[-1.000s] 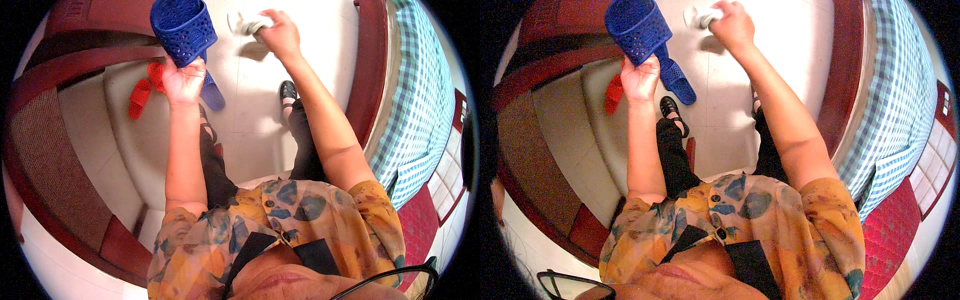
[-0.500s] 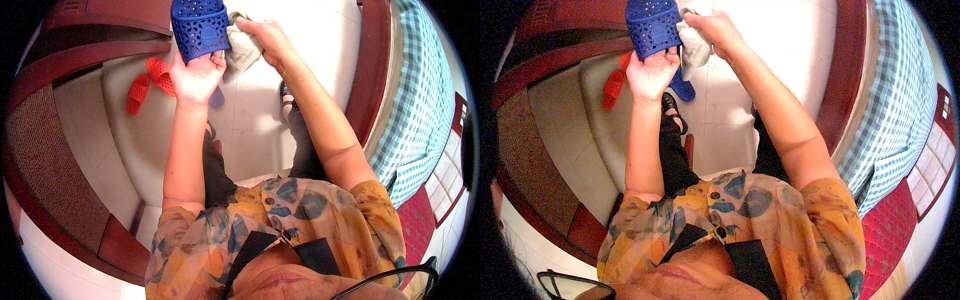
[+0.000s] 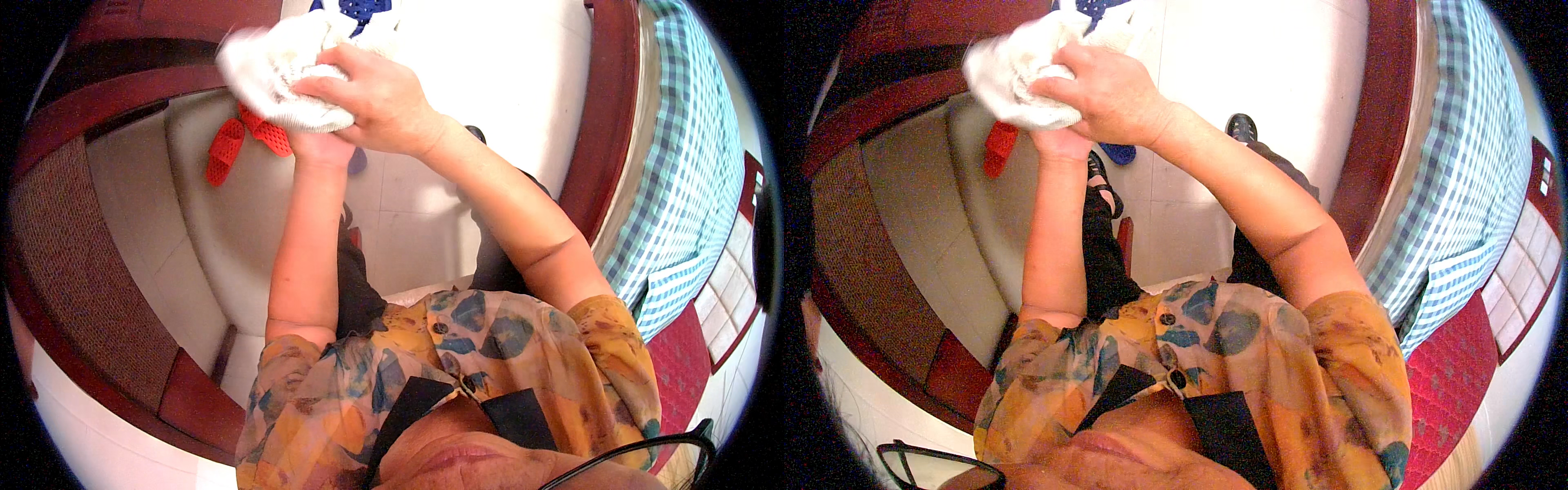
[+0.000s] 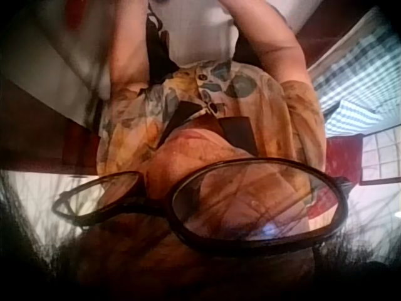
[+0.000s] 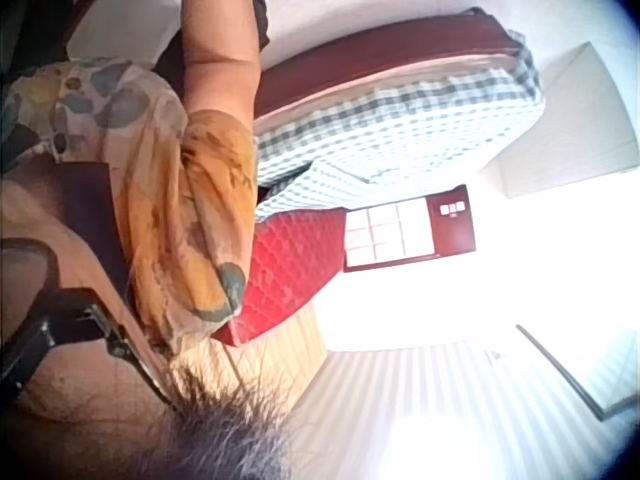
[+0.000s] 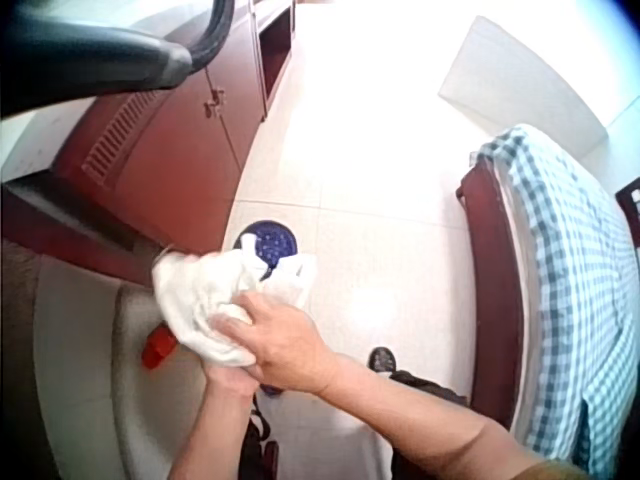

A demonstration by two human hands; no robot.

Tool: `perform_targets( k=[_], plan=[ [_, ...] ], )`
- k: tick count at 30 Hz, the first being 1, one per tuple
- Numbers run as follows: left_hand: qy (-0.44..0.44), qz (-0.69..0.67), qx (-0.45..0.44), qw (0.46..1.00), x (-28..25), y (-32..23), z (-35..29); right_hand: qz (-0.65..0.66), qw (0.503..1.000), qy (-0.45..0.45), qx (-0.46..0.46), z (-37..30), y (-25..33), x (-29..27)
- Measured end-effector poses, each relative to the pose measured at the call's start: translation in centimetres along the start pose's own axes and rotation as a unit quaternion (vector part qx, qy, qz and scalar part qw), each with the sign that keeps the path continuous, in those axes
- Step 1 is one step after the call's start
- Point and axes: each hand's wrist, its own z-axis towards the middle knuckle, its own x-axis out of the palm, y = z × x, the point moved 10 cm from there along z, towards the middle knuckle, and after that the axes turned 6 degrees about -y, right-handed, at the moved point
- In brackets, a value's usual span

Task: The person wipes down a pair of rubber slippers with a cloth and then wipes the top of a wooden desk.

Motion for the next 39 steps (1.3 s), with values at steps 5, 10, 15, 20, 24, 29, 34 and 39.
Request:
perform_targets(
  k=[5, 10, 15, 20, 24, 29, 34, 39],
  plan=[
    [-0.073, -0.022, -0.069, 0.995, -2.5, 1.2, 0.6, -0.156, 0.973, 0.053, 0.165, -1.5, -7.1, -0.6],
    [-0.038, -0.121, -0.087, 0.988, -4.6, -2.1, 2.3, -0.133, 0.861, 0.009, 0.490, -5.2, -15.9, -6.8],
    [0.065, -0.227, -0.146, 0.961, -3.9, -1.0, 2.1, 0.173, 0.870, -0.289, 0.361, -2.2, -12.7, -9.1],
    [-0.001, -0.109, -0.127, 0.986, -2.6, 0.5, 1.6, 0.104, 0.954, -0.242, 0.143, 0.6, -6.7, -6.2],
    [0.053, -0.269, -0.127, 0.953, -3.9, -0.3, 1.9, 0.147, 0.984, 0.056, 0.082, -0.8, -3.4, 1.9],
    [0.008, -0.255, -0.069, 0.964, -6.5, -4.3, 3.6, -0.101, 0.906, 0.320, 0.258, -6.2, -9.5, 5.3],
    [0.081, -0.258, -0.079, 0.959, -3.1, -3.6, 2.6, -0.061, 0.938, -0.021, 0.341, -2.7, -11.7, -5.0],
    [-0.059, 0.107, -0.019, 0.992, -3.5, -0.9, 2.0, 0.092, 0.955, -0.269, 0.081, 0.6, -5.7, -8.1]
  ],
)
